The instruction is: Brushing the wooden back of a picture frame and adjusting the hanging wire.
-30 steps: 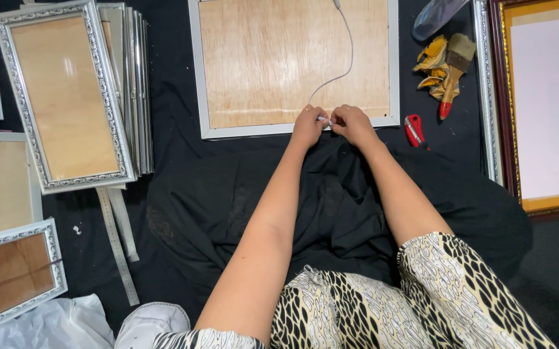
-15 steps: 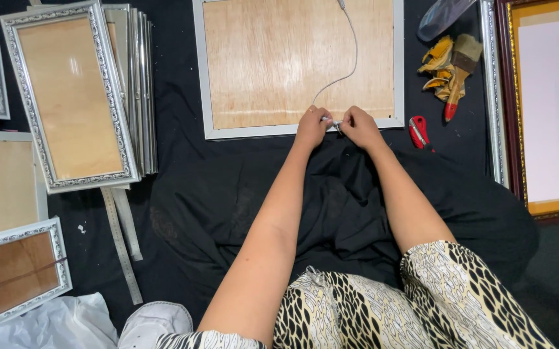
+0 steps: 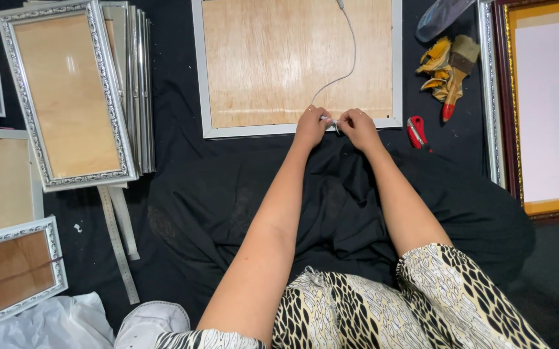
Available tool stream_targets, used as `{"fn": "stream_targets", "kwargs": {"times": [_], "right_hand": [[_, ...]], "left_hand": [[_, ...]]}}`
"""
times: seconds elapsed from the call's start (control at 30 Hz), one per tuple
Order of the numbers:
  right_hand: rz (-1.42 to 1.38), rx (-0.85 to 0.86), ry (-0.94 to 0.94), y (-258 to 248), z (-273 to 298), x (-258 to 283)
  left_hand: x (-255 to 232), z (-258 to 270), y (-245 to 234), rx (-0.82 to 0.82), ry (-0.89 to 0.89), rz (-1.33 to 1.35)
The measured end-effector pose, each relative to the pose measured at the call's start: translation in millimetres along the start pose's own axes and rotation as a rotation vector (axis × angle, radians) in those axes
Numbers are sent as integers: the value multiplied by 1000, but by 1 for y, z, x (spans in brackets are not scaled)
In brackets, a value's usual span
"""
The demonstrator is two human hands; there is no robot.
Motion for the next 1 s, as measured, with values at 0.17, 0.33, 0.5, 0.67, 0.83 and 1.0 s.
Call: {"fn": "stream_targets", "kwargs": {"times": [0.17,0.33,0.5,0.67,0.83,1.0], "right_hand": [[29,33,-29,23,-19,-25],[52,70,-30,31,-27,-39],[-135,173,57,27,-26,-42],[-268,177,243,22,-8,-31],[-383,-23,432,-8,20,-30],[-480,-394,475,-69,47,-5]], "left_hand": [[-3,1,0,9,-1,-11],[-2,0,1,16,-18,-20],[0,-1,3,11,-15,-7],[7,-3,3,-5,10,11],[12,-4,6,-27,3,46],[-2,38,-16,-44,41,136]]}}
Point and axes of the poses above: each hand's wrist, its own z-axis away from the middle knuckle, its own y-axis out of the palm, x = y × z, the point moved 3 cm from there along -z, towards the middle knuckle, and after that the axes turned 7 degrees about z, right-handed, at the moved point
